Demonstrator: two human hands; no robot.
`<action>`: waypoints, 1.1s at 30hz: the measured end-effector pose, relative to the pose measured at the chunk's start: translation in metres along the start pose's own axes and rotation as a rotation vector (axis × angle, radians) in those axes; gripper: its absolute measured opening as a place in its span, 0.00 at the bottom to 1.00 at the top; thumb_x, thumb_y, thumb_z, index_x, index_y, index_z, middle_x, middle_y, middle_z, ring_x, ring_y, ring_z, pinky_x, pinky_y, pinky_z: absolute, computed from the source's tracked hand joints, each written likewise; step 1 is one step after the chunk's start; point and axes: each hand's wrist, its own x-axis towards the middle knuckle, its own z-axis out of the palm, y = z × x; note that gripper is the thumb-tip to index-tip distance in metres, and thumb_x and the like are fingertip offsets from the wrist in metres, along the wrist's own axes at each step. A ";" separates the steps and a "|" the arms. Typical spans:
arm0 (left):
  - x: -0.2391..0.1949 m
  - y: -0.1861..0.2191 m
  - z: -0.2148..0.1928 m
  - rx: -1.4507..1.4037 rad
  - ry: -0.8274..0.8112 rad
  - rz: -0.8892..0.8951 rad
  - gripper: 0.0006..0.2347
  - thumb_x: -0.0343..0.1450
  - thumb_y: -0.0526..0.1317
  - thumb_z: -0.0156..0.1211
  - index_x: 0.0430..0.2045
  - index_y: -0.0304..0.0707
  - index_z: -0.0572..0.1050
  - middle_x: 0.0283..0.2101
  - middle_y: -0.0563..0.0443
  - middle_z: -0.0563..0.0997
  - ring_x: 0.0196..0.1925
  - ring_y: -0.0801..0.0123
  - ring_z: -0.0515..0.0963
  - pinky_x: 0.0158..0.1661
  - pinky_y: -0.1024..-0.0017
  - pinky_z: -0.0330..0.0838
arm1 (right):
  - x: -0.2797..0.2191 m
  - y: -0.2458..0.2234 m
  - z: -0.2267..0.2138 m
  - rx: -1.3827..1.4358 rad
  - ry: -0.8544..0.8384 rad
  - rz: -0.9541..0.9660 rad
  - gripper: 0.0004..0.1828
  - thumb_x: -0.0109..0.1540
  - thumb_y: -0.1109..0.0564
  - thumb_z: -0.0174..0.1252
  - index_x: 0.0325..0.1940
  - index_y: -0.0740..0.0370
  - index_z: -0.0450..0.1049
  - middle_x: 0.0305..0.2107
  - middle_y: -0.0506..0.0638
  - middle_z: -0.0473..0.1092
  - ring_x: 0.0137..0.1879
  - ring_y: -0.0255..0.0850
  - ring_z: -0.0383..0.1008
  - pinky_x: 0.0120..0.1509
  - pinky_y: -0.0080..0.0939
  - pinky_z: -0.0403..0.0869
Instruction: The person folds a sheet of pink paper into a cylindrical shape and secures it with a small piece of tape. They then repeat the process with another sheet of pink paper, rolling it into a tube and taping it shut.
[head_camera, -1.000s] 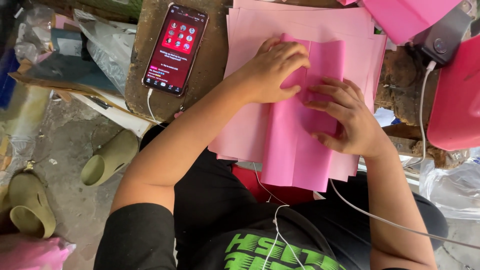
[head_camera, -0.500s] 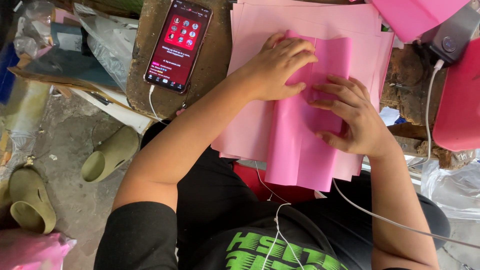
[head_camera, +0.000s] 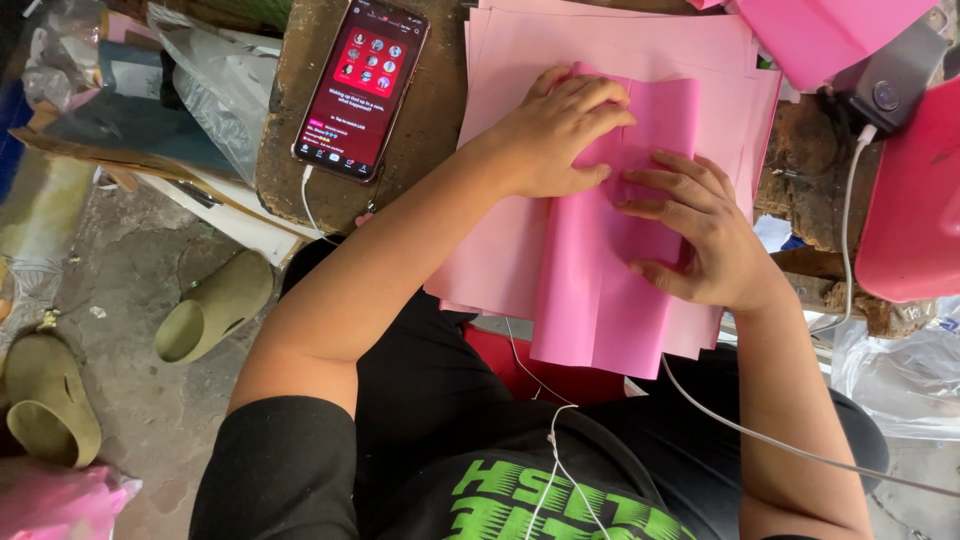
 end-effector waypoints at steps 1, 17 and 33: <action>0.000 -0.001 0.001 0.002 0.002 0.000 0.22 0.70 0.51 0.63 0.56 0.40 0.72 0.60 0.49 0.69 0.66 0.59 0.67 0.66 0.49 0.43 | 0.000 0.001 0.000 -0.002 0.000 -0.002 0.31 0.55 0.50 0.65 0.62 0.59 0.75 0.64 0.57 0.69 0.77 0.61 0.60 0.79 0.65 0.56; 0.003 0.000 -0.006 -0.021 -0.104 -0.076 0.29 0.71 0.55 0.61 0.63 0.37 0.64 0.68 0.47 0.60 0.73 0.54 0.56 0.69 0.50 0.40 | -0.004 0.003 0.002 0.003 -0.016 0.045 0.30 0.53 0.50 0.67 0.61 0.55 0.76 0.64 0.55 0.69 0.78 0.59 0.60 0.80 0.64 0.53; 0.038 -0.003 -0.014 -0.010 -0.091 -0.215 0.16 0.68 0.55 0.60 0.43 0.51 0.82 0.51 0.54 0.74 0.57 0.58 0.70 0.53 0.50 0.63 | -0.005 0.006 0.001 0.034 0.003 0.004 0.27 0.53 0.50 0.65 0.55 0.60 0.76 0.62 0.58 0.69 0.77 0.60 0.61 0.77 0.62 0.55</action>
